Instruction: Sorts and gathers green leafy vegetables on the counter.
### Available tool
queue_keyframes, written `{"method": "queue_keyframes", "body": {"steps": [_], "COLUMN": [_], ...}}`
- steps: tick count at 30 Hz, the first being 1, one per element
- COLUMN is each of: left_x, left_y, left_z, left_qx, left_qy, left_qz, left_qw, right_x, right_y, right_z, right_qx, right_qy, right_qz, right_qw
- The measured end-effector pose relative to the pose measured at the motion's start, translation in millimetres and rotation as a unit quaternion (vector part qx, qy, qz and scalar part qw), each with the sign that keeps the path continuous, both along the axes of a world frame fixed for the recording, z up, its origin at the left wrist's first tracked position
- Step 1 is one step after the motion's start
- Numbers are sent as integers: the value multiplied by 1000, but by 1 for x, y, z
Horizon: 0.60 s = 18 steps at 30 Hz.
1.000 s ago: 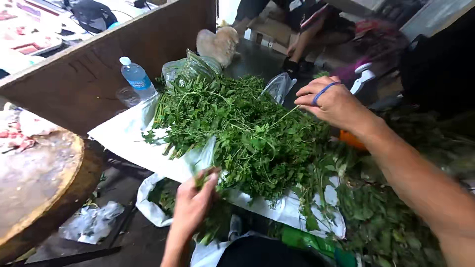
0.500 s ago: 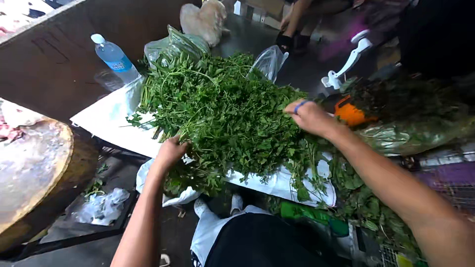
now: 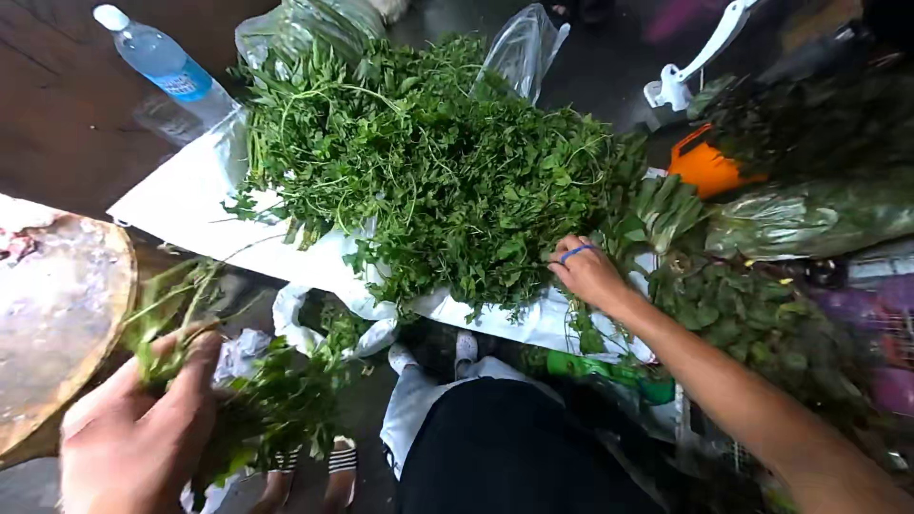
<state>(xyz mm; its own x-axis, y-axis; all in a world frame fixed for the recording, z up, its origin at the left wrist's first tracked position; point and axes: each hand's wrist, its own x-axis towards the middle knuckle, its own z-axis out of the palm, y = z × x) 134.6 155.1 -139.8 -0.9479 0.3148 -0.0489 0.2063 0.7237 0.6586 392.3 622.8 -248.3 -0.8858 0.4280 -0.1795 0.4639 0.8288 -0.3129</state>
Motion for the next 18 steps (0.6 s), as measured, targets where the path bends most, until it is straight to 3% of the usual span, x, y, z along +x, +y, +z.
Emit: {"method": "queue_keyframes", "body": {"steps": [4,7,10,14,18], "left_x": [16,38,58,65,58], "left_y": [-38,-15,15,37,34], "left_z": [-14,-4,4,8,6], "left_qx": [32,98,154,268,337], "left_qy": [16,-33,-56,-76,-88], "left_qz": [59,17,-36,-18,-9], "left_qw": [998,994,986,960,937], "right_x": [-5,-23,-49,-78,-85], "right_y": [14,31,60,80,78], "right_z": [81,158,231,316,362], "right_qx": [-20,-37,-47,-9,58], "right_qy": [160,268,433,482,415], "right_qz": [41,-19,-22,0,-52], "right_qw": [986,963,900,876,906]}}
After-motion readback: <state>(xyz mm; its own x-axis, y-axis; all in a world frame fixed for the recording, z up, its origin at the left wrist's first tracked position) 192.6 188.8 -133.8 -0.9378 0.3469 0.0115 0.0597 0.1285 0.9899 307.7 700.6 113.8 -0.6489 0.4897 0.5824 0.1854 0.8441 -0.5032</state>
